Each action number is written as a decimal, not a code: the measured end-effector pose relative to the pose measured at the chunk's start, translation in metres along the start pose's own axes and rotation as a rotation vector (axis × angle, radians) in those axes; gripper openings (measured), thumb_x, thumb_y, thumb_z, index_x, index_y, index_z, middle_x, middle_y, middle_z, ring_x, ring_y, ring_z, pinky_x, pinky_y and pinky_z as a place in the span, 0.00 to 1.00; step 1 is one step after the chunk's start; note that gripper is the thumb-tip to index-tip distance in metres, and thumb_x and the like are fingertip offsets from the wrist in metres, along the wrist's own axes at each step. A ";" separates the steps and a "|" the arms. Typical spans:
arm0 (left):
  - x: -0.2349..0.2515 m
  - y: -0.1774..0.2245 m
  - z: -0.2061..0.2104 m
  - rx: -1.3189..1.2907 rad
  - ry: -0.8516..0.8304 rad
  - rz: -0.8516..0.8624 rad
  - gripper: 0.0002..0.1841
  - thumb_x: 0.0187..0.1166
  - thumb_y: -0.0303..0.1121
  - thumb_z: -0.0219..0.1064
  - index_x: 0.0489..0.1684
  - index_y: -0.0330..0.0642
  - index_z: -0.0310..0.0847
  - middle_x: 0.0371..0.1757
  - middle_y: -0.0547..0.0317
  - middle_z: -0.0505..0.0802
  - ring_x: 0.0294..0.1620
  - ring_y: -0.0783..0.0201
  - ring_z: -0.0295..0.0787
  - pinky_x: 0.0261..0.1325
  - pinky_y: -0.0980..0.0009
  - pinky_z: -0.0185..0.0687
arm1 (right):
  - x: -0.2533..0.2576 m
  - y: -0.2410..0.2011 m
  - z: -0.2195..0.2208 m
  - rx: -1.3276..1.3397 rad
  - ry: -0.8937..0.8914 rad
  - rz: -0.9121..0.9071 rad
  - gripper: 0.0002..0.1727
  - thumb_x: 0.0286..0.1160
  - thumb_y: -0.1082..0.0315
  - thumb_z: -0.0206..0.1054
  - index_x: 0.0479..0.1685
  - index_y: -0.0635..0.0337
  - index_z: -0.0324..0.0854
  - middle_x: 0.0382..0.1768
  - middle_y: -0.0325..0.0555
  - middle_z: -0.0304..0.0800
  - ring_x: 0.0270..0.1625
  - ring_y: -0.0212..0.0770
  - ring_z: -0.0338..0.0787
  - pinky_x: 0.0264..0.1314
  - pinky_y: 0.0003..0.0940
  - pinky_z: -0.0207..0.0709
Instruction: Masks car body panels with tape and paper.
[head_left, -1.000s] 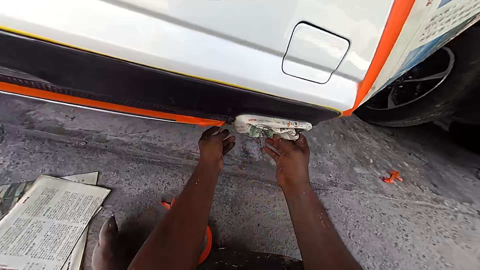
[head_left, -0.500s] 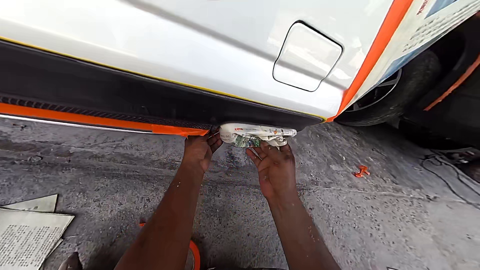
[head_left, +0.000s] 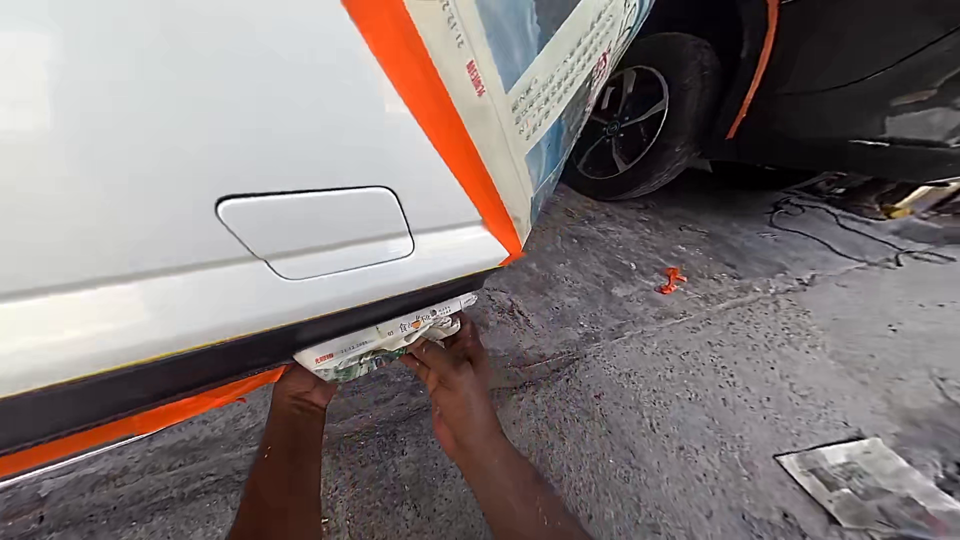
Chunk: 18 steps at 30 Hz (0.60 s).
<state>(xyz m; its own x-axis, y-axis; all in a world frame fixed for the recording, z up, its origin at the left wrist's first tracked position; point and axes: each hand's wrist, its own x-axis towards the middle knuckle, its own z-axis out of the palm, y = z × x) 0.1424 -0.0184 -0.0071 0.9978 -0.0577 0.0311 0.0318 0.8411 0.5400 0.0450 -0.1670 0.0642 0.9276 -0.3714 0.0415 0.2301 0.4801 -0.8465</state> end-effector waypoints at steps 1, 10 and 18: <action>0.003 -0.003 -0.005 -0.028 -0.016 -0.003 0.26 0.93 0.44 0.36 0.39 0.52 0.85 0.35 0.60 0.95 0.38 0.65 0.94 0.41 0.63 0.93 | 0.000 -0.001 0.001 0.009 0.013 0.011 0.36 0.71 0.78 0.68 0.82 0.47 0.62 0.63 0.49 0.85 0.59 0.46 0.90 0.64 0.48 0.86; 0.001 -0.039 -0.006 -0.054 0.238 0.049 0.28 0.93 0.51 0.23 0.60 0.46 0.68 0.47 0.59 0.87 0.50 0.64 0.86 0.52 0.59 0.88 | -0.001 -0.004 0.002 0.050 0.062 0.084 0.40 0.65 0.76 0.70 0.82 0.51 0.59 0.59 0.49 0.83 0.54 0.41 0.88 0.60 0.41 0.84; -0.053 -0.031 0.082 0.416 0.286 0.052 0.17 0.91 0.18 0.33 0.72 0.21 0.54 0.59 0.45 0.78 0.57 0.73 0.78 0.60 0.81 0.77 | 0.002 -0.001 0.000 0.090 0.071 0.097 0.39 0.66 0.80 0.66 0.82 0.60 0.57 0.57 0.50 0.84 0.50 0.38 0.90 0.55 0.36 0.85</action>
<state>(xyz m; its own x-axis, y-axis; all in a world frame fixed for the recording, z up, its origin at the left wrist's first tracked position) 0.0839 -0.0859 0.0431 0.9752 0.1769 -0.1332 0.0143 0.5500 0.8351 0.0462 -0.1684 0.0655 0.9244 -0.3734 -0.0779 0.1691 0.5841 -0.7939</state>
